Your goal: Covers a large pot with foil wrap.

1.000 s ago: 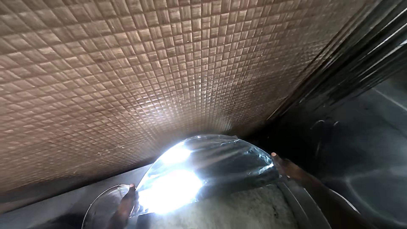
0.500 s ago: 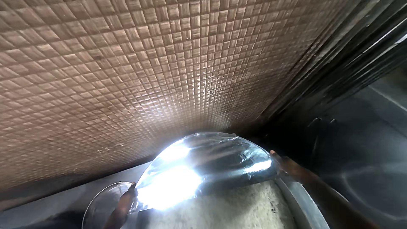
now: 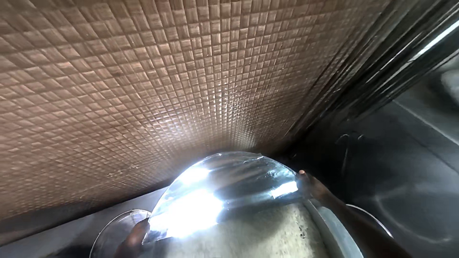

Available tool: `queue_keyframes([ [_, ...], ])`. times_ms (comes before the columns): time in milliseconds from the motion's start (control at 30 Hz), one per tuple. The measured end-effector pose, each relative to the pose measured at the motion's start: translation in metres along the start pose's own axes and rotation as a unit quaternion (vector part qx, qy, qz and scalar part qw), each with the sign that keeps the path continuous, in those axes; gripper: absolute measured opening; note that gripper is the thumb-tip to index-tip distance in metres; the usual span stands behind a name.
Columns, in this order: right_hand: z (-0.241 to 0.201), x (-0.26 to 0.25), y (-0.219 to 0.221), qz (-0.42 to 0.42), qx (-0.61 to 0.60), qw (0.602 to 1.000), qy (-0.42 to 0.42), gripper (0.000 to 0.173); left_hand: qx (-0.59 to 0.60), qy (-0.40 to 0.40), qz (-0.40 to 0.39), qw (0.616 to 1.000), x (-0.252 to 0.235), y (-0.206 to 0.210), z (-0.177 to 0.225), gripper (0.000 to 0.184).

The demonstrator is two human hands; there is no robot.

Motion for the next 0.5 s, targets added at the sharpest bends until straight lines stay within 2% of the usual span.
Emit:
queue_keyframes([
  [33, 0.004, 0.002, -0.003, 0.006, -0.008, 1.000, 0.030, 0.072, -0.022, -0.002, 0.000, 1.000, -0.002, 0.000, 0.000, 0.034],
  [100, -0.002, 0.015, -0.010, 0.040, 0.098, 0.993, 0.060, 0.073, -0.107, -0.017, 0.039, 0.993, -0.007, -0.002, 0.005, 0.040],
  [200, -0.027, 0.040, -0.010, 0.104, 0.207, 0.971, 0.058, 0.066, -0.117, -0.040, 0.204, 0.971, 0.009, -0.009, 0.022, 0.061],
  [233, -0.034, 0.049, -0.007, 0.108, 0.216, 0.969, 0.055, 0.065, -0.141, -0.035, 0.230, 0.962, 0.021, -0.010, 0.029, 0.067],
  [300, -0.044, 0.061, 0.000, 0.100, 0.224, 0.968, 0.052, 0.067, -0.182, -0.016, 0.232, 0.955, 0.041, -0.004, 0.038, 0.073],
  [367, -0.043, 0.063, 0.005, 0.091, 0.224, 0.969, 0.055, 0.072, -0.215, -0.006, 0.217, 0.952, 0.048, 0.007, 0.038, 0.070],
  [500, -0.027, 0.052, 0.007, 0.075, 0.244, 0.962, 0.098, 0.085, -0.221, -0.043, 0.218, 0.950, 0.044, 0.021, 0.026, 0.064],
])
Point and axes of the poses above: each hand's wrist, its own x-axis away from the middle knuckle, its own y-axis out of the palm, z = x × y, the point moved 5 cm from there along -x, towards the middle knuckle, and after that the axes turned 1 degree about -y, right-handed, at the moved point
